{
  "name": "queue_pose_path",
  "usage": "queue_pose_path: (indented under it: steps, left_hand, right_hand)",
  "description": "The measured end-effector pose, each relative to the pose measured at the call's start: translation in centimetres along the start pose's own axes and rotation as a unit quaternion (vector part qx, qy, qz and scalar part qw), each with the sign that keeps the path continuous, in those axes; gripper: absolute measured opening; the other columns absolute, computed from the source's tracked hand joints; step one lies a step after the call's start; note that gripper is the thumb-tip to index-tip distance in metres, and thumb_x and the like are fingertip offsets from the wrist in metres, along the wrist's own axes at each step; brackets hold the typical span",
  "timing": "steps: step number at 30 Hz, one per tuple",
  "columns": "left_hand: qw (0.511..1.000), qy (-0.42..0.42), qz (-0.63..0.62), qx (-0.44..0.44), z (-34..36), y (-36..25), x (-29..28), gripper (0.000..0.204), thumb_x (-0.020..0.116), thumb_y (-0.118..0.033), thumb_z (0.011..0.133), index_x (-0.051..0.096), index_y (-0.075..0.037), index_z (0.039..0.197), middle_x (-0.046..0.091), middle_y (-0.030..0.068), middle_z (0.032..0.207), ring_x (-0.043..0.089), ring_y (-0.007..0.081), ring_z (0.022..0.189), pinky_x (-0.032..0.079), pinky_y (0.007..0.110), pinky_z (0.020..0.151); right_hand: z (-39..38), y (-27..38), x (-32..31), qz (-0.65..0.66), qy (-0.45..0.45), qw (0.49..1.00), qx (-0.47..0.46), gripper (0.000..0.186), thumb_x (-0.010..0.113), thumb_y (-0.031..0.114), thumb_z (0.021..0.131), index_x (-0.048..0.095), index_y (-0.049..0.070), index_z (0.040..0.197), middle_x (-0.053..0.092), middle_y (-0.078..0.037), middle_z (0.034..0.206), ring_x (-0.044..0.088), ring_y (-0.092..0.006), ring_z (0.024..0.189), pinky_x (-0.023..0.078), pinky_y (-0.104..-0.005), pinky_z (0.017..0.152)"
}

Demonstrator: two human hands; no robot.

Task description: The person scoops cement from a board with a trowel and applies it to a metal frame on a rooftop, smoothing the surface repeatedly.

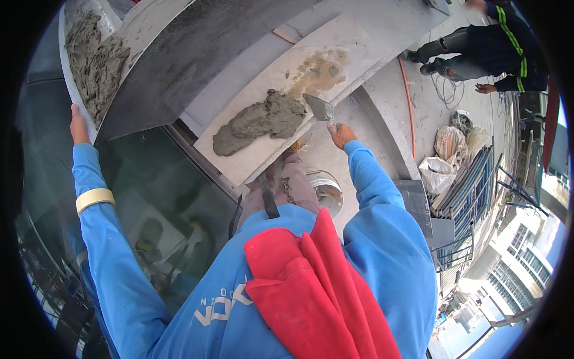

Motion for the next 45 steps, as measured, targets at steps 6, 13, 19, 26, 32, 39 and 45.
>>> queue_pose_path:
  steps: [6,13,19,26,32,39,45]
  left_hand:
    - [1.0,0.005,-0.002,0.003,1.2,0.5,-0.5,0.087,0.05,-0.064,0.096,0.052,0.01,0.14,0.054,0.023,0.144,0.053,0.0313,0.131,0.037,0.036,0.11]
    - [0.999,-0.031,0.044,0.0,0.3,0.4,-1.7,0.088,0.052,-0.068,0.094,0.054,0.007,0.14,0.056,0.0208,0.142,0.054,0.0292,0.13,0.038,0.035,0.11]
    - [0.997,-0.036,0.071,0.005,-0.6,-0.6,-1.5,0.088,0.049,-0.066,0.096,0.052,0.01,0.14,0.055,0.0234,0.142,0.054,0.0321,0.131,0.037,0.036,0.11]
    - [0.998,-0.03,0.047,0.002,-1.5,-0.8,-0.9,0.087,0.05,-0.065,0.097,0.052,0.011,0.139,0.056,0.0238,0.141,0.054,0.0327,0.13,0.038,0.037,0.11]
    - [1.0,-0.006,-0.008,0.018,-2.3,-1.2,0.5,0.08,0.05,-0.057,0.1,0.053,0.013,0.137,0.057,0.0249,0.14,0.054,0.0339,0.129,0.039,0.038,0.108]
    - [0.999,-0.028,0.019,0.031,-3.3,-2.3,0.8,0.075,0.049,-0.056,0.099,0.059,0.011,0.13,0.058,0.0279,0.138,0.054,0.0378,0.13,0.04,0.04,0.108]
    - [0.997,-0.04,-0.026,0.068,-5.1,-3.1,1.0,0.065,0.046,-0.05,0.103,0.066,0.009,0.122,0.067,0.0288,0.123,0.061,0.0408,0.121,0.044,0.041,0.102]
  right_hand:
    - [-0.6,5.1,8.9,0.145,0.157,0.977,0.011,0.064,0.049,0.058,0.1,0.059,-0.003,0.085,0.061,-0.017,0.07,0.061,-0.0273,0.057,0.05,-0.0417,0.052]
    - [0.0,9.1,10.7,0.255,0.193,0.947,-0.017,0.062,0.049,0.054,0.102,0.051,0.003,0.065,0.049,-0.007,0.051,0.048,-0.0184,0.039,0.041,-0.0361,0.039]
    - [-0.5,11.9,8.5,0.337,0.32,0.885,-0.028,0.063,0.047,0.053,0.103,0.057,0.001,0.07,0.051,-0.009,0.051,0.052,-0.0195,0.041,0.044,-0.0357,0.041]
    - [-5.9,14.4,4.8,0.386,0.322,0.86,-0.086,0.057,0.049,0.052,0.104,0.056,0.001,0.08,0.048,-0.004,0.055,0.047,-0.0145,0.039,0.04,-0.0316,0.037]
    - [-10.5,16.2,1.9,0.395,0.326,0.855,-0.078,0.056,0.044,0.049,0.106,0.057,0.0,0.083,0.049,-0.005,0.056,0.047,-0.015,0.041,0.041,-0.0316,0.039]
    - [-15.8,19.9,-5.4,0.411,0.272,0.863,-0.111,0.052,0.044,0.048,0.106,0.057,0.0,0.091,0.051,-0.005,0.061,0.046,-0.0141,0.042,0.039,-0.0301,0.039]
    - [-21.8,27.3,-15.6,0.439,0.196,0.862,-0.162,0.036,0.043,0.032,0.099,0.057,-0.001,0.095,0.056,-0.008,0.065,0.051,-0.0146,0.044,0.042,-0.0294,0.04]
Point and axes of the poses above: each hand's wrist, its own z-axis towards the middle knuckle, its own x-axis out of the palm, y = z × x, the point moved 10 cm from there along z, towards the middle knuckle
